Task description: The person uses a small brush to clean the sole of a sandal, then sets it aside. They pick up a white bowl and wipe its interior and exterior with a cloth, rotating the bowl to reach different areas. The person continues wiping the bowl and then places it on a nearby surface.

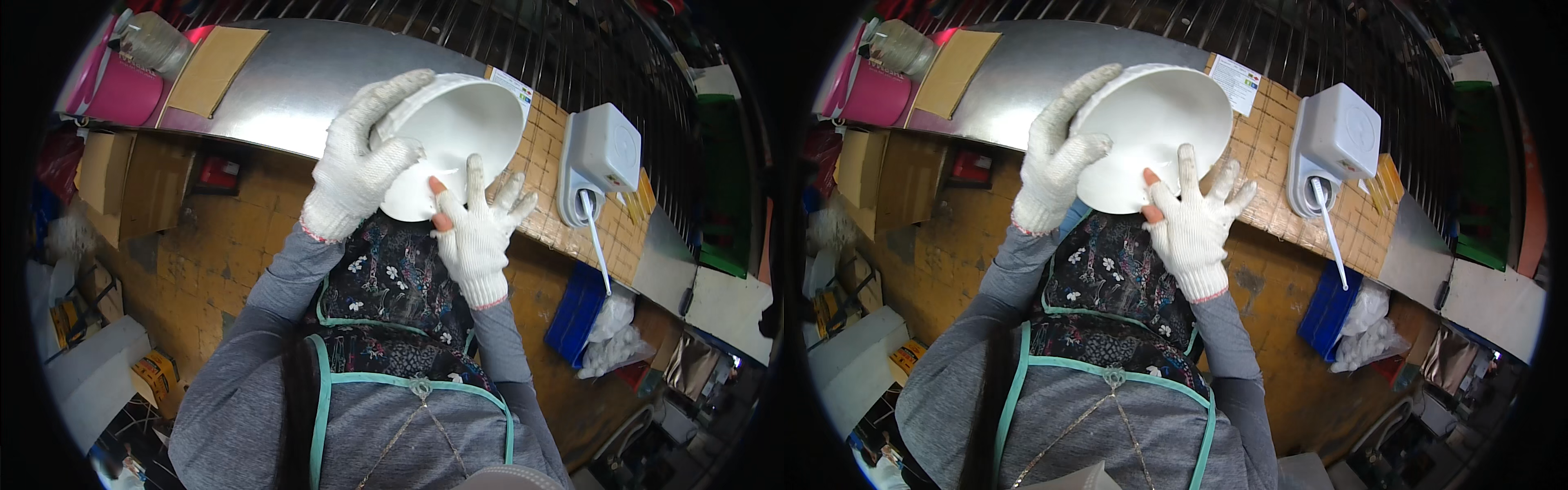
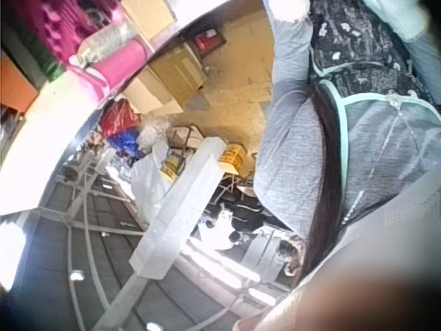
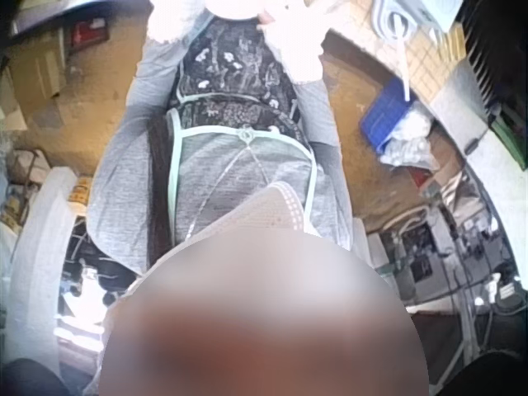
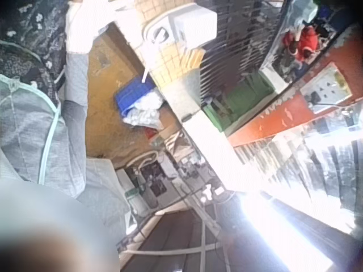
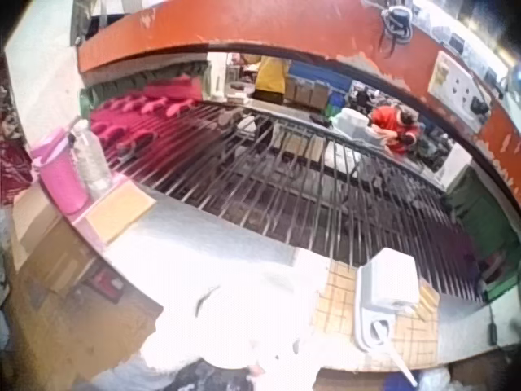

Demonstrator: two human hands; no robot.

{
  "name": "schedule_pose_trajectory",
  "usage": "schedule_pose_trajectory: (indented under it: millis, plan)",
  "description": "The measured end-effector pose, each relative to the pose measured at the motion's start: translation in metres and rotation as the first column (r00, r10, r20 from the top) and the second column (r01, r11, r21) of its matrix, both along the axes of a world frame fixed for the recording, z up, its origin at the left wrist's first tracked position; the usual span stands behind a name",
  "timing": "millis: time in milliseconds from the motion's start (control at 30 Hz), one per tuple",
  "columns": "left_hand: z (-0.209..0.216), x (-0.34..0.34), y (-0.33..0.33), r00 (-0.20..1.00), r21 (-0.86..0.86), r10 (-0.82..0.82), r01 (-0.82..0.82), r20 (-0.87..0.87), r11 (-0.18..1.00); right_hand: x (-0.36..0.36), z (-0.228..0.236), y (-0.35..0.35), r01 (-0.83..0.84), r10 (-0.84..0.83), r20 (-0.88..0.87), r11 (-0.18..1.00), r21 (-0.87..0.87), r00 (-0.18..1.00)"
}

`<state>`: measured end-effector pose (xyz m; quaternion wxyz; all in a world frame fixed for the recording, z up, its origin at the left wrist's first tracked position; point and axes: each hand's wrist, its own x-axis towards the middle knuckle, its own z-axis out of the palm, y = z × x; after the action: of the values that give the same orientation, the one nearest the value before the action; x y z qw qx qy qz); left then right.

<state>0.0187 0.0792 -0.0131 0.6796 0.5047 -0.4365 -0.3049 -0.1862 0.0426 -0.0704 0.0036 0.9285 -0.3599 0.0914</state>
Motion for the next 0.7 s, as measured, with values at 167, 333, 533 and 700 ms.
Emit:
schedule_pose_trajectory:
  millis: [167,333,533,700]
  plan:
    - [-0.006,0.0,0.006,0.992,-0.057,0.084,-0.079,0.097,0.995,-0.002,0.008,-0.013,0.143,-0.111,0.225,0.981,-0.131,0.968]
    - [-0.016,-0.012,0.017,0.946,-0.184,0.226,-0.186,0.231,0.965,-0.009,0.012,0.042,-0.017,0.0,0.079,0.979,0.203,0.997]
    - [-0.016,-0.026,0.024,0.852,-0.242,0.337,-0.256,0.401,0.936,-0.018,0.007,0.046,-0.427,0.086,0.601,0.782,0.453,0.795]
    - [-0.018,-0.028,0.025,0.857,-0.245,0.339,-0.258,0.389,0.934,-0.021,0.003,0.039,0.201,-0.217,0.061,0.959,0.202,0.974]
